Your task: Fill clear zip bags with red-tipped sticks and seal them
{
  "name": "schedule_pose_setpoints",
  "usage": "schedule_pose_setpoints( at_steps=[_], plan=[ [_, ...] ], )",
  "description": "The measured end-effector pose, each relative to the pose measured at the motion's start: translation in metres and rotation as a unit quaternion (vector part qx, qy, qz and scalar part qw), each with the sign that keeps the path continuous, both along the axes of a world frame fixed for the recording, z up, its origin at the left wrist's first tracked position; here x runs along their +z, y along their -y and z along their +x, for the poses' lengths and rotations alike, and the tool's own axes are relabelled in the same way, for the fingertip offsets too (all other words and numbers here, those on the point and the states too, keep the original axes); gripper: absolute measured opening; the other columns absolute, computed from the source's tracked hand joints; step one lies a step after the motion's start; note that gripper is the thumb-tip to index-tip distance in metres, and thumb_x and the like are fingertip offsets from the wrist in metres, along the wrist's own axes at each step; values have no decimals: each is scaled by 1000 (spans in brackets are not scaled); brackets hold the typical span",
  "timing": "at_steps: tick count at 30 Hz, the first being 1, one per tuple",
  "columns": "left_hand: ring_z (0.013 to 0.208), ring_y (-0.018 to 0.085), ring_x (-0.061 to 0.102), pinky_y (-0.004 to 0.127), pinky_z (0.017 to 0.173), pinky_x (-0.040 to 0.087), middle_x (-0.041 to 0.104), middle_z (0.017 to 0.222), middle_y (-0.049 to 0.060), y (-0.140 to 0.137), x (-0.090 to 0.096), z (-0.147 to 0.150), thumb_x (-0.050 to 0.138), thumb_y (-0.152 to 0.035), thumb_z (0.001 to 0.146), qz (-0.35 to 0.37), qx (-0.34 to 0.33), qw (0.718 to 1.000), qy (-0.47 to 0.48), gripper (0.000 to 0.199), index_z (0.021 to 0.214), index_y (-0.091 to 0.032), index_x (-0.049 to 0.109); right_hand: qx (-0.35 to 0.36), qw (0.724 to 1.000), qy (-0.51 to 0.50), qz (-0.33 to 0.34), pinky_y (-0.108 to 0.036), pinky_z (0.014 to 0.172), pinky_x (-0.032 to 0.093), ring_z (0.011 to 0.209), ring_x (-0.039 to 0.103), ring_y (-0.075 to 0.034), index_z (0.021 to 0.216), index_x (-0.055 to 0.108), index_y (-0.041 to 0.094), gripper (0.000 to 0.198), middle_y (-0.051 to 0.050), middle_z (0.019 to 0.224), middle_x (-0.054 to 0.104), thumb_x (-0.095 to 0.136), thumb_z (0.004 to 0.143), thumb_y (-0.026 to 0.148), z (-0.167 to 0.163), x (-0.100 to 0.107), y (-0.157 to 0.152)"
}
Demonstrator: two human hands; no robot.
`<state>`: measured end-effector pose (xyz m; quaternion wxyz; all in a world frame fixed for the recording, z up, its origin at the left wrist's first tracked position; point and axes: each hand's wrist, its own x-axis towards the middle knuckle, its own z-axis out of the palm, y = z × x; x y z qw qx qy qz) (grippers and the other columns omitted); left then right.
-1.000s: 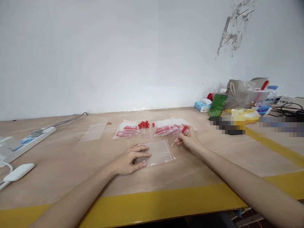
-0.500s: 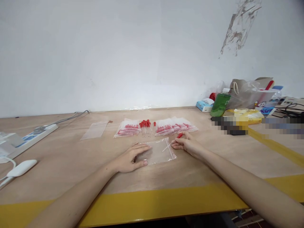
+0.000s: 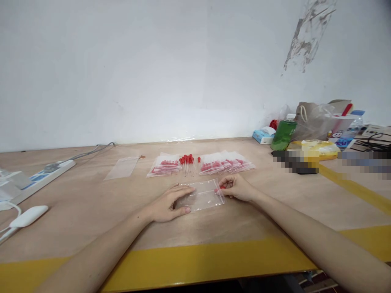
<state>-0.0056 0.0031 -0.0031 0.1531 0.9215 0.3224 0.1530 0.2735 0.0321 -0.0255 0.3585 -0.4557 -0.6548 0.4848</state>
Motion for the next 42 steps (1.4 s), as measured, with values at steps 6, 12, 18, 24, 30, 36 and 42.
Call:
schedule_pose_setpoints(
  at_steps=[6, 12, 18, 24, 30, 36, 42],
  plan=[
    [123, 24, 35, 42, 103, 28, 42, 132, 6, -2, -2, 2, 50, -45, 83, 6, -2, 1000, 6, 55, 132, -25, 35, -19, 997, -64, -36, -18, 46, 39, 53, 51, -6, 73, 54, 13, 39, 1, 63, 59, 77, 44, 26, -10, 10, 10],
    [125, 23, 33, 43, 104, 27, 40, 134, 5, -3, -2, 3, 50, -45, 84, 3, -4, 1000, 1, 55, 133, -26, 35, -26, 999, -8, -24, -19, 37, 32, 40, 43, -4, 87, 49, 17, 29, 1, 74, 60, 62, 64, 31, -7, 9, 11],
    [127, 22, 31, 47, 108, 15, 37, 137, 3, -5, -2, 4, 47, -45, 85, -17, -15, 999, -27, 49, 130, -28, 38, -140, 909, 197, 340, -26, 63, 40, 67, 51, -13, 76, 58, 16, 11, -3, 72, 57, 52, 72, 25, 3, 21, -12],
    [130, 18, 26, 45, 109, 11, 34, 138, 0, -1, 5, 4, 30, -40, 93, -32, -4, 998, -49, 39, 131, -31, 36, -5, 795, 419, 438, -34, 86, 31, 99, 47, -21, 102, 62, 23, 30, -8, 107, 58, 57, 75, 33, -26, 37, -39],
    [128, 21, 30, 46, 108, 16, 36, 137, 2, -1, 0, 3, 40, -43, 89, -13, -6, 999, -34, 44, 131, -29, 38, -19, 810, 481, 335, -35, 85, 30, 89, 55, -19, 74, 67, 19, 35, -7, 90, 65, 42, 83, 42, -41, 41, -61],
    [127, 23, 30, 42, 104, 27, 31, 140, 5, -1, -2, 4, 46, -42, 86, 15, 11, 1000, -4, 47, 130, -26, 40, -169, 866, 438, 174, -31, 77, 40, 94, 58, -22, 98, 62, 15, 29, -13, 99, 64, 51, 77, 33, -74, 47, -90],
    [124, 26, 33, 42, 102, 31, 30, 139, 7, 1, -2, 3, 49, -42, 85, 17, 11, 1000, 14, 43, 124, -24, 48, -189, 886, 403, 129, -35, 72, 45, 89, 61, -27, 95, 64, 11, 31, -21, 92, 64, 58, 72, 31, -110, 41, -105]
  ],
)
